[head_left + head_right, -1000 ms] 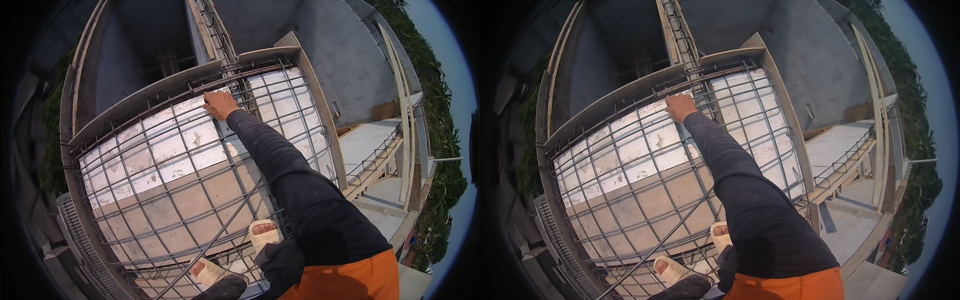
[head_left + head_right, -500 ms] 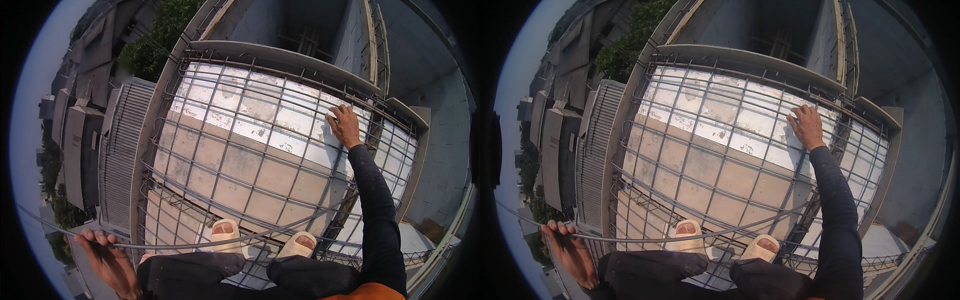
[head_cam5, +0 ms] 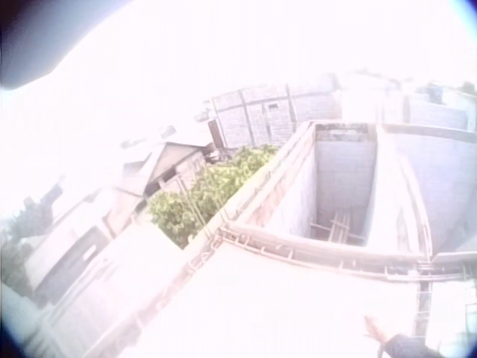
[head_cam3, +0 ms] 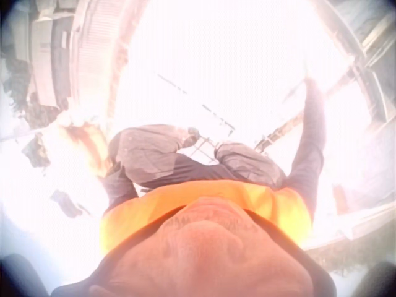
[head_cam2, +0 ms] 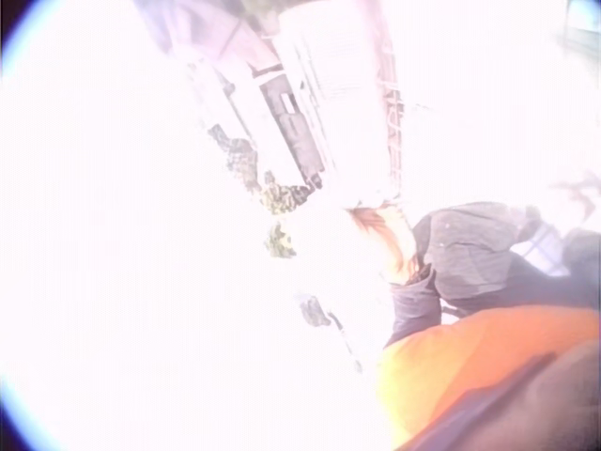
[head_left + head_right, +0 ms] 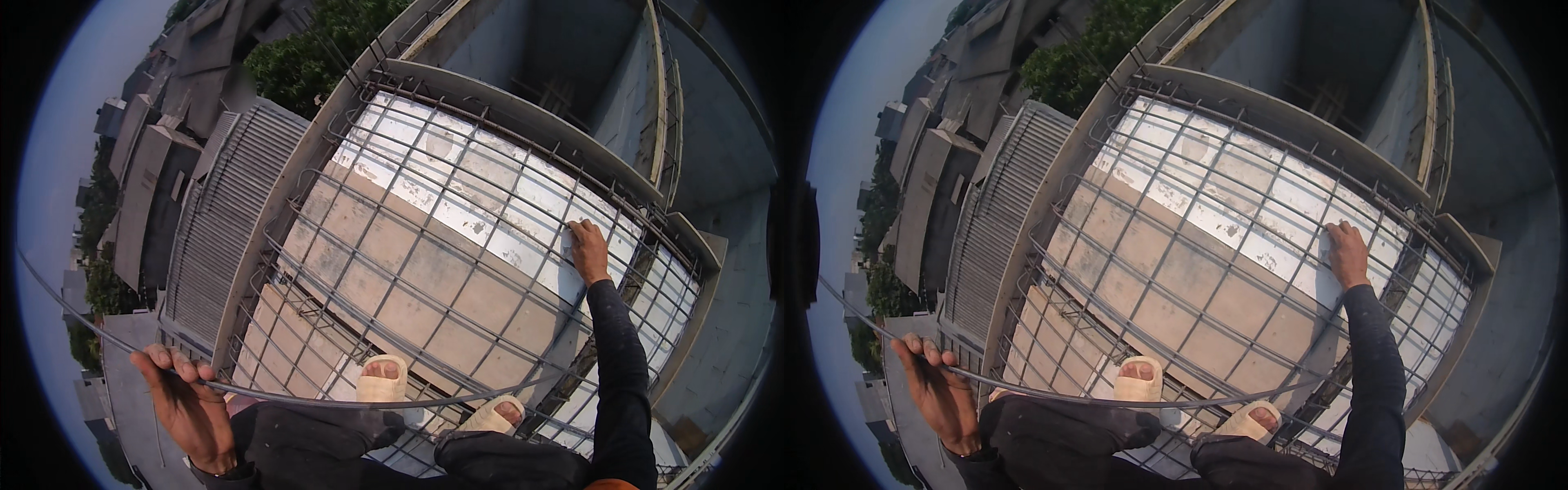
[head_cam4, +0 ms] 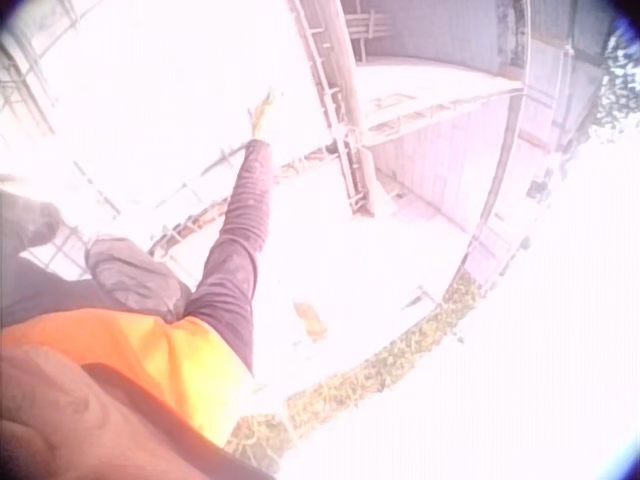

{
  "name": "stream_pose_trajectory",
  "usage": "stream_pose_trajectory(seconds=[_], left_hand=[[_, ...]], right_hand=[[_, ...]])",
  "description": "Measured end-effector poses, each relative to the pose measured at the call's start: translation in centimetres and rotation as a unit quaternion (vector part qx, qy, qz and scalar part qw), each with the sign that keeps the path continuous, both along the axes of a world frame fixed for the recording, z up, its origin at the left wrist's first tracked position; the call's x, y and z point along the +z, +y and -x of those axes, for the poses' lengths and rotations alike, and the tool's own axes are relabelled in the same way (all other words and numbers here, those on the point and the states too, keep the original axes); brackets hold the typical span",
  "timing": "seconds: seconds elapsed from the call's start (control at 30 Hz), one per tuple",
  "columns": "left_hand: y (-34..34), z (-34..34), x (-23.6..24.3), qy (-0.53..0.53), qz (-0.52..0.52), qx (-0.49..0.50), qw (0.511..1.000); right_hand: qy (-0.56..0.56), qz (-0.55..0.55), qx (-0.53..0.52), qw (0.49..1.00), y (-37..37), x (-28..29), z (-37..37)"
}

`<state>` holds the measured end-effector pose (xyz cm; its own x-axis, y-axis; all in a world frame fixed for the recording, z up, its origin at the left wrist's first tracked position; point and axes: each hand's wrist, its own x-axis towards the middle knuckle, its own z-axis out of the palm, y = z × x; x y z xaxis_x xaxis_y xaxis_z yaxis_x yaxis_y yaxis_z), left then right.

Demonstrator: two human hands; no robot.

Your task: The person secures a metal reinforcement rod to a steel mesh grid using wire, handling the rod and wire by hand on an elevated construction surface.

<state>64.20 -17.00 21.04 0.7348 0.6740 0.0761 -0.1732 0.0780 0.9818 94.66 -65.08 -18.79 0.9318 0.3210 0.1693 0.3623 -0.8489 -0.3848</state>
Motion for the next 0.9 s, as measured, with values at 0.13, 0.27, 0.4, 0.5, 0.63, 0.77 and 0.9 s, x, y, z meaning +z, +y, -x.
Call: stream_pose_trajectory(seconds=[0.13,0.27,0.4,0.5,0.63,0.77,0.9], left_hand=[[-1.4,0.5,0.7,0.004,-0.005,0.024,1.0],[-4.9,-3.3,-1.0,0.003,-0.061,-0.012,0.998],[-6.7,-6.6,-3.4,0.027,-0.08,-0.04,0.996],[-6.5,-6.6,-3.9,0.026,-0.089,-0.036,0.995],[-6.8,-6.4,-4.0,0.023,-0.094,-0.037,0.995],[-7.2,-6.4,-3.7,0.016,-0.1,-0.034,0.994],[-6.4,-5.7,-3.2,0.012,-0.111,-0.022,0.994]], right_hand=[[0.07,0.062,-0.036,0.995,2.0,0.9,-1.1],[-0.044,-0.021,0.067,0.997,2.8,-1.5,-2.2],[0.016,0.032,-0.034,0.999,-0.5,-2.2,0.4],[0.013,0.028,-0.019,0.999,-1.1,-1.3,1.5],[0.031,0.062,-0.028,0.997,-0.8,-1.1,1.1],[0.012,0.077,-0.047,0.996,-0.5,-0.7,1.1],[-0.092,0.015,-0.049,0.994,-0.5,0.8,3.8]])
